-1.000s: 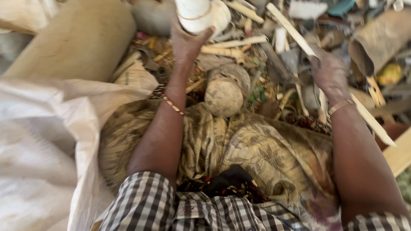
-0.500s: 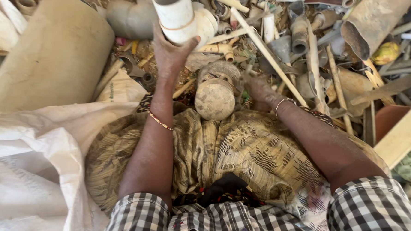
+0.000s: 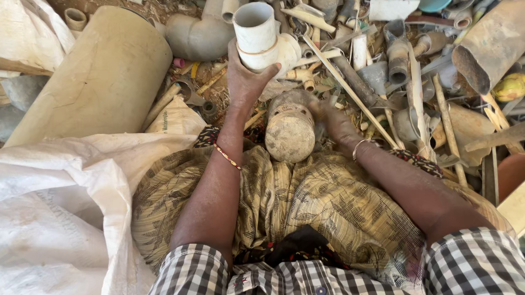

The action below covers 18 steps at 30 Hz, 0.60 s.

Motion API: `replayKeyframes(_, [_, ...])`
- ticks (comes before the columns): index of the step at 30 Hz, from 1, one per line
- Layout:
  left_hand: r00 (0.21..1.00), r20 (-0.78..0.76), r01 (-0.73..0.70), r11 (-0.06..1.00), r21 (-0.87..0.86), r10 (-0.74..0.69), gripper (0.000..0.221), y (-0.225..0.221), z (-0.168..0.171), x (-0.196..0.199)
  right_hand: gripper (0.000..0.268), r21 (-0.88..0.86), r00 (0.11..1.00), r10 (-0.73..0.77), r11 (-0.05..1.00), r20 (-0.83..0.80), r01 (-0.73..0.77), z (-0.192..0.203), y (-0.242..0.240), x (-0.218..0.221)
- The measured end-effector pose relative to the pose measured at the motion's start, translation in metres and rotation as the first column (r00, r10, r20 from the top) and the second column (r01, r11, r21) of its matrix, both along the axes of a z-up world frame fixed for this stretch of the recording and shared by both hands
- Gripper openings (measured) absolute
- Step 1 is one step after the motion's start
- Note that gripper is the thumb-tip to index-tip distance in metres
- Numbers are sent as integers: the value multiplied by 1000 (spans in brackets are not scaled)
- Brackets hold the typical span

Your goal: The person cleans and clears debris from several white PVC pipe fittings and pipe segments by hand and using a thin wooden stick to scrape the interior surfaces while seated in a pile of plastic scrap materials.

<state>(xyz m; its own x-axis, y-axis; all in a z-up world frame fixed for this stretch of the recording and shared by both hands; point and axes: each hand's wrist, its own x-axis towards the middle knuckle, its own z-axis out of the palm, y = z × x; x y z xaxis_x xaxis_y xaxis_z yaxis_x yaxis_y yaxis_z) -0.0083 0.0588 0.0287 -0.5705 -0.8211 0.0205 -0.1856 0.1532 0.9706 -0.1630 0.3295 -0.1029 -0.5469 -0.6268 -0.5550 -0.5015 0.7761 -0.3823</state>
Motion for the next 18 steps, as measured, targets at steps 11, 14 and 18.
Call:
replayKeyframes(11, [960, -253, 137, 990, 40, -123, 109, 1, -2, -15, 39, -526, 998, 33, 849, -61, -60, 286, 3, -52])
replayKeyframes(14, [917, -347, 292, 925, 243, -198, 105, 6, 12, -12, 42, -576, 985, -50, 806, 166, 138, 328, -3, -21])
replayKeyframes(18, [872, -483, 352, 794, 495, -85, 115, 3, 37, -8, 59, -544, 973, -133, 810, 189, 217, 341, -19, 8])
